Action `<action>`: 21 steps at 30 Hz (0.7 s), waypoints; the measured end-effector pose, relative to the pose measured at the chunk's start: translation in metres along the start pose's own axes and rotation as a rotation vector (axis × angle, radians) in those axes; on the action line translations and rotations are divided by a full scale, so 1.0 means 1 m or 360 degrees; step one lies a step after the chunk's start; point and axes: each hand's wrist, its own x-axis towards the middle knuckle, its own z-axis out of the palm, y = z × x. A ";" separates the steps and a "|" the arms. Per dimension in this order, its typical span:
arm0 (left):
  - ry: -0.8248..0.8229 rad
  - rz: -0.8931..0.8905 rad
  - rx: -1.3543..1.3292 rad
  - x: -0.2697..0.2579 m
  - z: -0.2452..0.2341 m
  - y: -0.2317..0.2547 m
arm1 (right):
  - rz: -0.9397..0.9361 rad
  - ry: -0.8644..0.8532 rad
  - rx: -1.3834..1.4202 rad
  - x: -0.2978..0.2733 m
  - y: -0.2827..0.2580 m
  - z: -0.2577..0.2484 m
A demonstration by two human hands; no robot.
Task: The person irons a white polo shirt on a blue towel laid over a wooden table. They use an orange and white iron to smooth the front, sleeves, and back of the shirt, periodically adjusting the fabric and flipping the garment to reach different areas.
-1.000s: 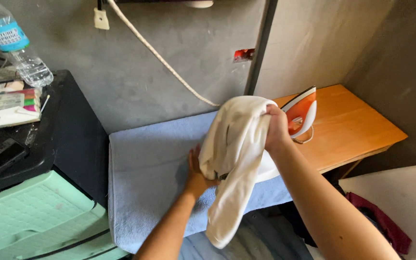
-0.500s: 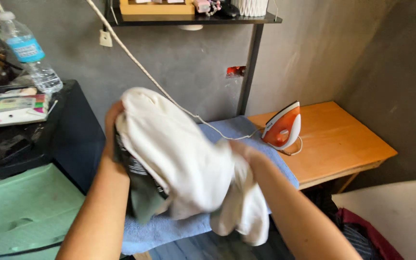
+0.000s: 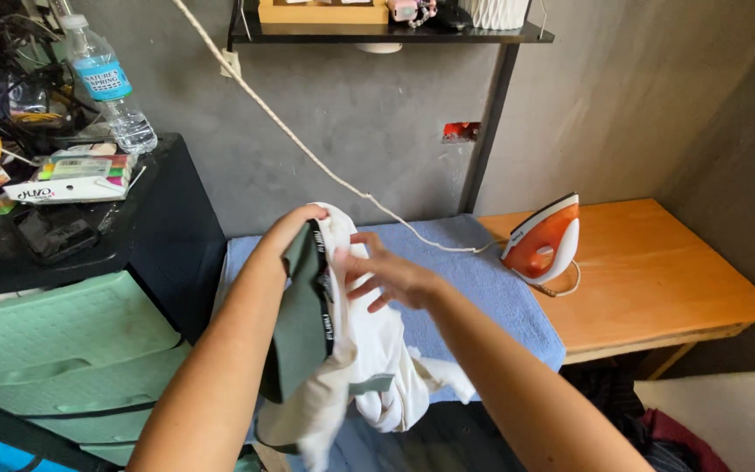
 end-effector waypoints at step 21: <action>-0.0050 0.0488 0.1253 -0.016 -0.026 0.006 | -0.0369 0.0554 0.0148 0.094 0.070 -0.003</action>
